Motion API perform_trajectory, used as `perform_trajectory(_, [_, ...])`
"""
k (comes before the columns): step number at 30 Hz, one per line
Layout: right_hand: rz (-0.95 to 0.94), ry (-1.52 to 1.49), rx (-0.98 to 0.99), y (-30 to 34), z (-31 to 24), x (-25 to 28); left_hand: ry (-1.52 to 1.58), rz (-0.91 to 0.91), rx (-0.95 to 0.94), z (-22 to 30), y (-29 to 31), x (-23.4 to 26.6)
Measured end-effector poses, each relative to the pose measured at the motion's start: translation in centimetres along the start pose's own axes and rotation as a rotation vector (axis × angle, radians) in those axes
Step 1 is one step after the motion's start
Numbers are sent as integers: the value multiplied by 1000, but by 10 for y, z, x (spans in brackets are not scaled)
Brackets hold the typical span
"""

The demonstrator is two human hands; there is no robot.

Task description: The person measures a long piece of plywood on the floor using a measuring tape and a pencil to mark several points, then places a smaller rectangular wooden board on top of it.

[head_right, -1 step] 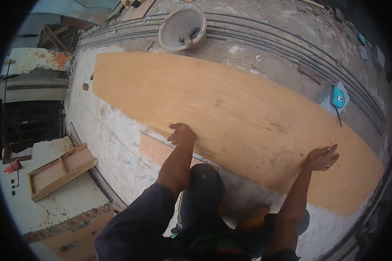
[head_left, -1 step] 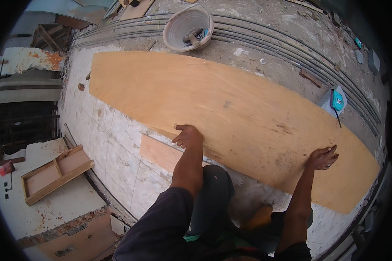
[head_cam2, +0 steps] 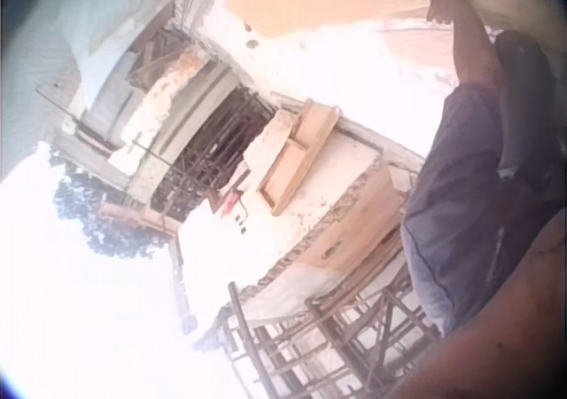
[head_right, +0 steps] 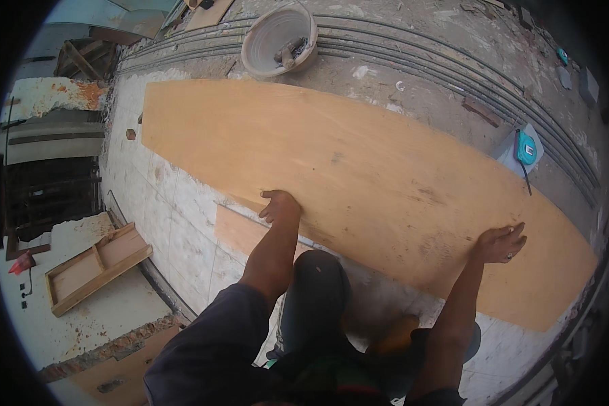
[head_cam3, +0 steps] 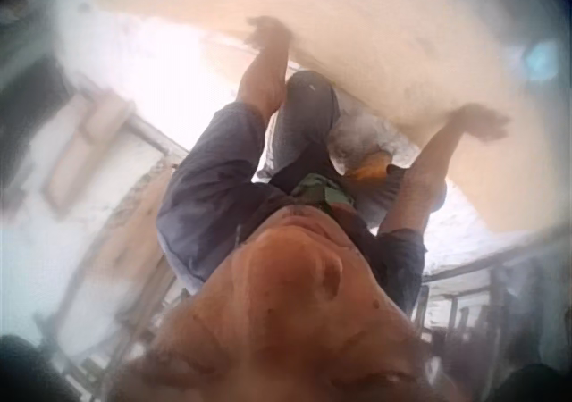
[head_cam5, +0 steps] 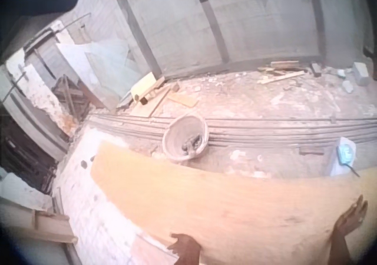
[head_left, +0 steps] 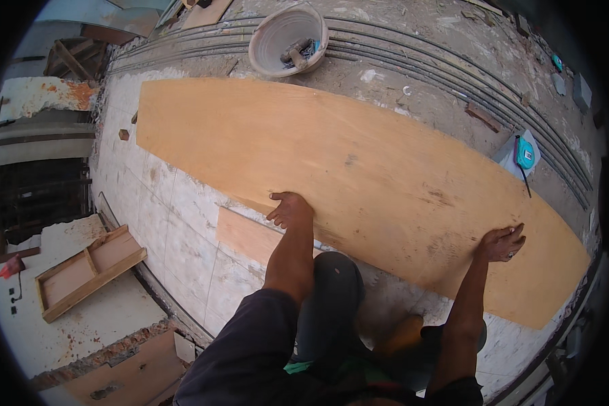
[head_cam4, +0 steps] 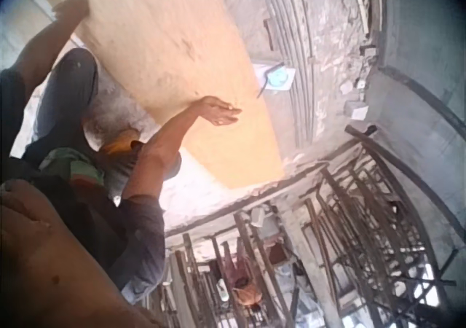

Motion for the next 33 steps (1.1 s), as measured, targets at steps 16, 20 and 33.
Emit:
perform_trajectory(16, [-163,54,-35,-9,-7,-9,12,50,61,11,18,16])
perform_trajectory(20, [-230,50,-87,-9,-8,-11,180,58,199,9,25,18])
perform_trajectory(33, [-211,88,-75,-10,-5,-12,203,1,237,4,29,27])
Point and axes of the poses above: each hand's wrist, its own y-axis away from the middle knuckle, its own x-axis out of the back of the hand, z = x × y, the point moved 6 cm from there along -y, towards the middle knuckle, and after that the axes turned 8 degrees about y, right-handed, at the moved point
